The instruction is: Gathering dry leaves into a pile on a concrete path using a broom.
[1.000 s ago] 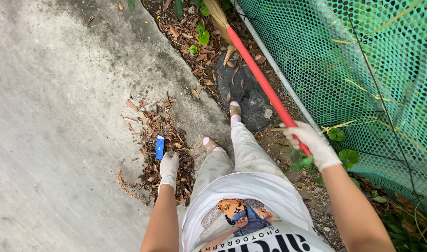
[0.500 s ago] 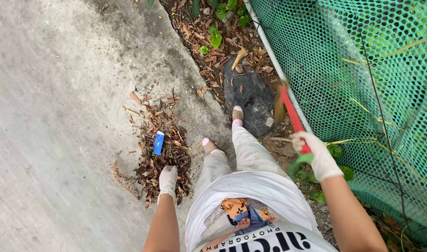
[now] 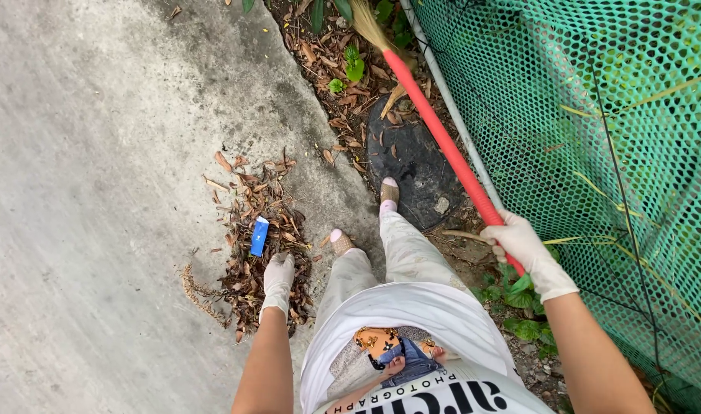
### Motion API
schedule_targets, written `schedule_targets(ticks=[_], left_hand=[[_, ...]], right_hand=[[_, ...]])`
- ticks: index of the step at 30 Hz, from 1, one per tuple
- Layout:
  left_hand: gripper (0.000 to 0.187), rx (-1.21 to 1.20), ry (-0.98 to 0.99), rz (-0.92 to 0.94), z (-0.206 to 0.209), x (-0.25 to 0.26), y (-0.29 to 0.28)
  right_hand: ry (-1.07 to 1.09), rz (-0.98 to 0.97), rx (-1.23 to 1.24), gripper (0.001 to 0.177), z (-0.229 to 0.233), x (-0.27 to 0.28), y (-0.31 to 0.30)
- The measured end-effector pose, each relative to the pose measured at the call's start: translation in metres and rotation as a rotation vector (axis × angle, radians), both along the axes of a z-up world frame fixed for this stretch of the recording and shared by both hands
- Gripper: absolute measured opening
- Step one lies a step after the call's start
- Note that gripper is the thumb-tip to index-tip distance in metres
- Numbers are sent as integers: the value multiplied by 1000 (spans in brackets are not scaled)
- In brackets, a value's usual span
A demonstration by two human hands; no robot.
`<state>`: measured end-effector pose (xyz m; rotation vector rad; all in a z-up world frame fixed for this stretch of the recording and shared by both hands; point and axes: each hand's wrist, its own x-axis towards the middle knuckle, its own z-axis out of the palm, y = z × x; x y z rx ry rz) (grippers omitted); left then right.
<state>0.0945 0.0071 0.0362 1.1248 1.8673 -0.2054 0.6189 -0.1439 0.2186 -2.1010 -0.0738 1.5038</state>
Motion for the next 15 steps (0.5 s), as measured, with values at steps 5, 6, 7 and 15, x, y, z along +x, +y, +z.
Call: schedule_targets(ticks=[5, 6, 7, 15], left_hand=[[49, 15, 6, 1, -23, -1, -4], [49, 9, 0, -2, -30, -4, -7], [49, 9, 4, 5, -34, -9, -12], [51, -101, 45, -14, -49, -34, -37]], right_hand=[[82, -16, -21, 53, -60, -2, 44], [163, -48, -21, 44, -68, -3, 62], [167, -40, -21, 44, -70, -3, 71], [102, 197, 0, 79, 21, 15, 50]])
